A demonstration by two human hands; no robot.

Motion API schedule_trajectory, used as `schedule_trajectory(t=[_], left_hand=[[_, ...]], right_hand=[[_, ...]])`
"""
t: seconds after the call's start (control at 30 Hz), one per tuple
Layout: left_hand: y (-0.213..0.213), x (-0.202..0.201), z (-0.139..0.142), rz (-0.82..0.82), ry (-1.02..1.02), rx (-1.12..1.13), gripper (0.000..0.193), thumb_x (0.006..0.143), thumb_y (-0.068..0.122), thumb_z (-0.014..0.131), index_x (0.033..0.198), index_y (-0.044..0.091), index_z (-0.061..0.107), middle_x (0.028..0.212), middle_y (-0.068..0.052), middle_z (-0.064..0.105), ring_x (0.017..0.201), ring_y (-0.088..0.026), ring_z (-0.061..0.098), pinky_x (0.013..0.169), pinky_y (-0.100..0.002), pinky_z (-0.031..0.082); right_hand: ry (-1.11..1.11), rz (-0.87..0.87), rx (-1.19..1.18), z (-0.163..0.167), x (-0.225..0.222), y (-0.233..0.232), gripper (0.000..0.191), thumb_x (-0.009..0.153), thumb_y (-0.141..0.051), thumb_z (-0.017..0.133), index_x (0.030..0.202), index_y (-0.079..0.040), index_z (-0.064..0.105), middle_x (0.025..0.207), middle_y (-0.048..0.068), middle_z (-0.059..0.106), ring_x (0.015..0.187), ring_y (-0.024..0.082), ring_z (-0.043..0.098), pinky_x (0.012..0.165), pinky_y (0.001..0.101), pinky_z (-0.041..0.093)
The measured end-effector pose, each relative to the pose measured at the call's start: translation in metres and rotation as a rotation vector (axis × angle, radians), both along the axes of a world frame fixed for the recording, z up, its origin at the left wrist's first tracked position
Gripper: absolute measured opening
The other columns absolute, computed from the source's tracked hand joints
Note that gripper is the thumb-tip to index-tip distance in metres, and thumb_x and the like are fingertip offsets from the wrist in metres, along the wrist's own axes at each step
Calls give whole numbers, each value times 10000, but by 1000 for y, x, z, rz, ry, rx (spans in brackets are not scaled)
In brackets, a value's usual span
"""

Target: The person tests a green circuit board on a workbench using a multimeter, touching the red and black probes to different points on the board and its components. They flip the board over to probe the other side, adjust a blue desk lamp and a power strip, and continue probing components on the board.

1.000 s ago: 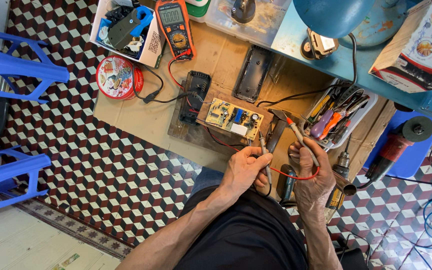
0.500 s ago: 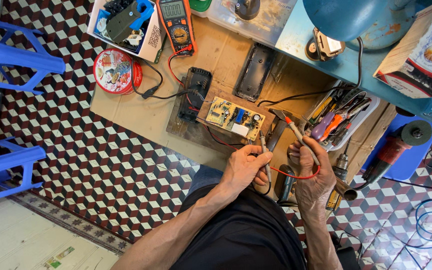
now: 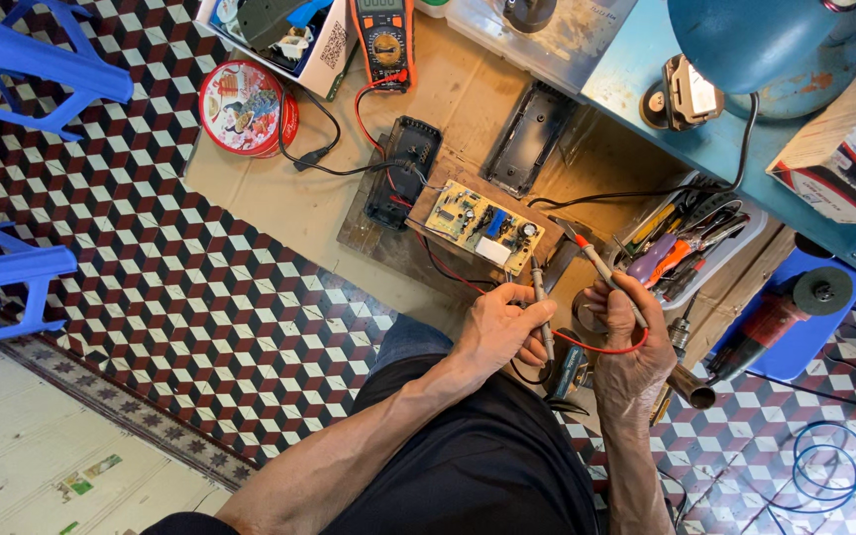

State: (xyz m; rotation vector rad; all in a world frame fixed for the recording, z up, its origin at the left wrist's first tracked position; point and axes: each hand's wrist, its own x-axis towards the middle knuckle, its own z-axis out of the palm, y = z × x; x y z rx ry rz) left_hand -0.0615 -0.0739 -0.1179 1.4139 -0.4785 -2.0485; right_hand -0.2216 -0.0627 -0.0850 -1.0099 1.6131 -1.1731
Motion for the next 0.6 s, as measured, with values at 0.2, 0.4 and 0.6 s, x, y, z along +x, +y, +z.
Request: schedule_trajectory(t=[0.2, 0.4, 0.6], left_hand=[[2, 0, -5, 18, 8, -4, 428, 962, 245, 681, 1202, -80, 541, 769, -139, 697, 568, -172, 694, 466, -295, 594], [1, 0, -4, 20, 9, -4, 422, 964, 239, 676, 1197, -84, 535, 764, -150, 696, 564, -180, 700, 469, -301, 606], [2, 4, -1, -12, -2, -15, 428, 969, 245, 666, 1212, -80, 528, 765, -146, 696, 564, -175, 697, 470, -295, 605]], right_hand=[[28, 26, -14, 6, 4, 1, 293, 1118, -157, 553, 1343, 20, 614, 1150, 117, 714, 1033, 149, 691, 946, 280, 569], [38, 42, -16, 6, 6, -1, 300, 1121, -173, 541, 1342, 18, 610, 1140, 120, 720, 1047, 158, 704, 941, 287, 581], [67, 42, -29, 5, 6, 4, 298, 1117, -175, 546, 1331, 19, 615, 1140, 121, 717, 1048, 160, 705, 941, 291, 589]])
